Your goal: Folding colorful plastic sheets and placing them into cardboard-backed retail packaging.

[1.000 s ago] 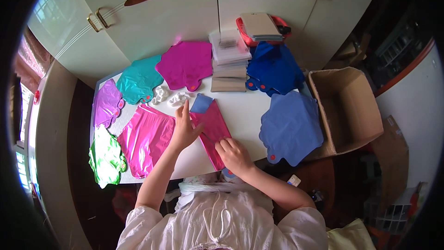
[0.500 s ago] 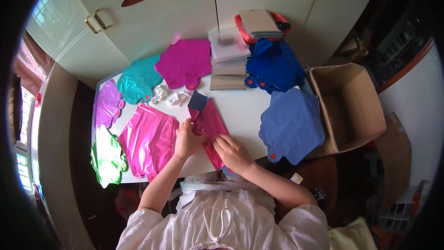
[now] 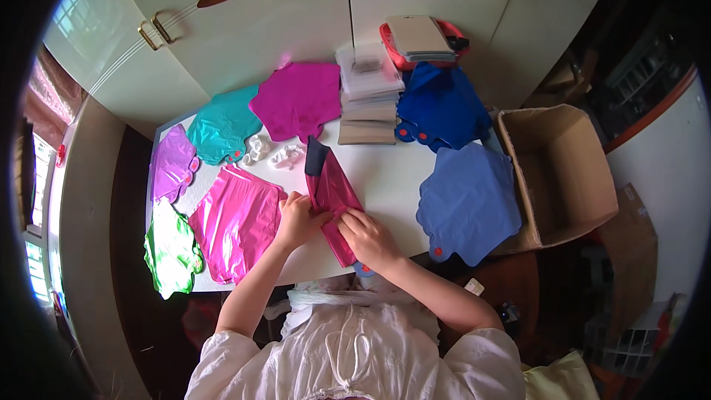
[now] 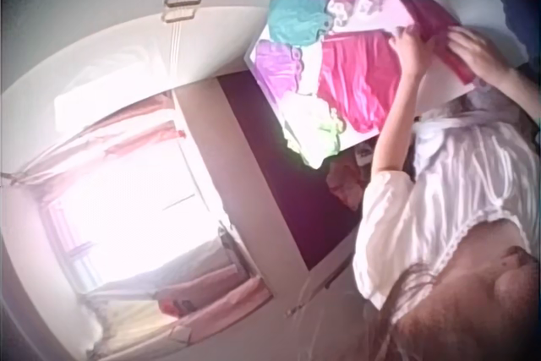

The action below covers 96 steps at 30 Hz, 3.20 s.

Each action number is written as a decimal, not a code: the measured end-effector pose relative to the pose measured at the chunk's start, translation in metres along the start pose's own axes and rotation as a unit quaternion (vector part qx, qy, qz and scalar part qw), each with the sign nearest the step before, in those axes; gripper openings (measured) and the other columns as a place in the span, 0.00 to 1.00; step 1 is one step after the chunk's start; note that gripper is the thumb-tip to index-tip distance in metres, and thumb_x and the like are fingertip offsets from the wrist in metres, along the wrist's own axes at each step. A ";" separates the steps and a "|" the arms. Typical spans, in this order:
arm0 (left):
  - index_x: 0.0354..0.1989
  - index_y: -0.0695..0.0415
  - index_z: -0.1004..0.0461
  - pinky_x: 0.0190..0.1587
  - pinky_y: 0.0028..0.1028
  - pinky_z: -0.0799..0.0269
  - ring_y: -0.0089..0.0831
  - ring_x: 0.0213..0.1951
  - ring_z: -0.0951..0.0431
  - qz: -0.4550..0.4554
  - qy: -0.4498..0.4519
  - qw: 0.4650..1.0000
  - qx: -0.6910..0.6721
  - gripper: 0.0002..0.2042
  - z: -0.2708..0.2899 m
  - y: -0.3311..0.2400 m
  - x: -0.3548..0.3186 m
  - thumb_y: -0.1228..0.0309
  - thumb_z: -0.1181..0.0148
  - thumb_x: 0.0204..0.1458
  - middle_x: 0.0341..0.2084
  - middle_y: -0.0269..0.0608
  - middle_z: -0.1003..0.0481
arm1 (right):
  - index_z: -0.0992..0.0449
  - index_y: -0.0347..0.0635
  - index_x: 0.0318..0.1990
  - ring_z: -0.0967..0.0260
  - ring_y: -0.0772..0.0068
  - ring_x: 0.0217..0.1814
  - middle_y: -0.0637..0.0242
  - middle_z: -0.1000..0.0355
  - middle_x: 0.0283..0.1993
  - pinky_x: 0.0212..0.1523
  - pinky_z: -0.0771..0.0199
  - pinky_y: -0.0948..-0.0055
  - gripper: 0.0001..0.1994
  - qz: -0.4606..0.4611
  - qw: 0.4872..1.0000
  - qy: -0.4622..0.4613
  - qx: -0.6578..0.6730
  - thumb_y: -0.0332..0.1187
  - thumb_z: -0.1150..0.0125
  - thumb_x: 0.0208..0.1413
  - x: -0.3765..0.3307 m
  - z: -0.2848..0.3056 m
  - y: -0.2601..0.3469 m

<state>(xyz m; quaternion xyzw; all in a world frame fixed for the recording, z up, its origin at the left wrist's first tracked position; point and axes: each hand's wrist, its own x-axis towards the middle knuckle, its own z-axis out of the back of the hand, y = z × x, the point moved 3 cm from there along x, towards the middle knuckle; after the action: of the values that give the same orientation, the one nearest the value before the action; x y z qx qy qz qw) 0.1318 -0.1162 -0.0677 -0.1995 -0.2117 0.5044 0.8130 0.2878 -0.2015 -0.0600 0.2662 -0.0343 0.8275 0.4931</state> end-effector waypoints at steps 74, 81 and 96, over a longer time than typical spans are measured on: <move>0.15 0.64 0.31 0.31 0.38 0.31 0.43 0.27 0.29 -0.067 -0.051 0.993 -0.084 0.14 0.013 -0.003 0.005 0.69 0.32 0.39 0.19 0.44 0.31 | 0.31 0.34 0.48 0.37 0.56 0.58 0.54 0.35 0.53 0.61 0.38 0.61 0.21 -0.044 0.999 0.003 0.004 0.36 0.38 0.48 0.013 -0.016 -0.014; 0.18 0.59 0.28 0.35 0.36 0.33 0.38 0.31 0.29 -0.130 -0.070 0.989 -0.031 0.09 0.005 0.003 0.003 0.71 0.33 0.38 0.21 0.39 0.29 | 0.29 0.33 0.46 0.36 0.56 0.57 0.54 0.34 0.52 0.61 0.39 0.61 0.18 -0.043 0.999 -0.001 0.018 0.35 0.39 0.50 0.013 -0.015 -0.015; 0.50 0.56 0.26 0.51 0.32 0.36 0.28 0.53 0.26 -0.282 -0.029 0.948 0.146 0.19 0.007 -0.009 -0.015 0.72 0.46 0.46 0.47 0.37 0.23 | 0.27 0.44 0.51 0.34 0.59 0.58 0.58 0.29 0.52 0.64 0.42 0.59 0.19 -0.030 0.976 0.062 0.206 0.36 0.43 0.50 0.011 0.005 -0.041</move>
<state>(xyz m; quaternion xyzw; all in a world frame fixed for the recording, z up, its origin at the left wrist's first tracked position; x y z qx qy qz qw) 0.1289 -0.1326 -0.0594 0.0042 -0.2070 0.2861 0.9356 0.3197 -0.1733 -0.0587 0.3112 0.1761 0.8163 0.4537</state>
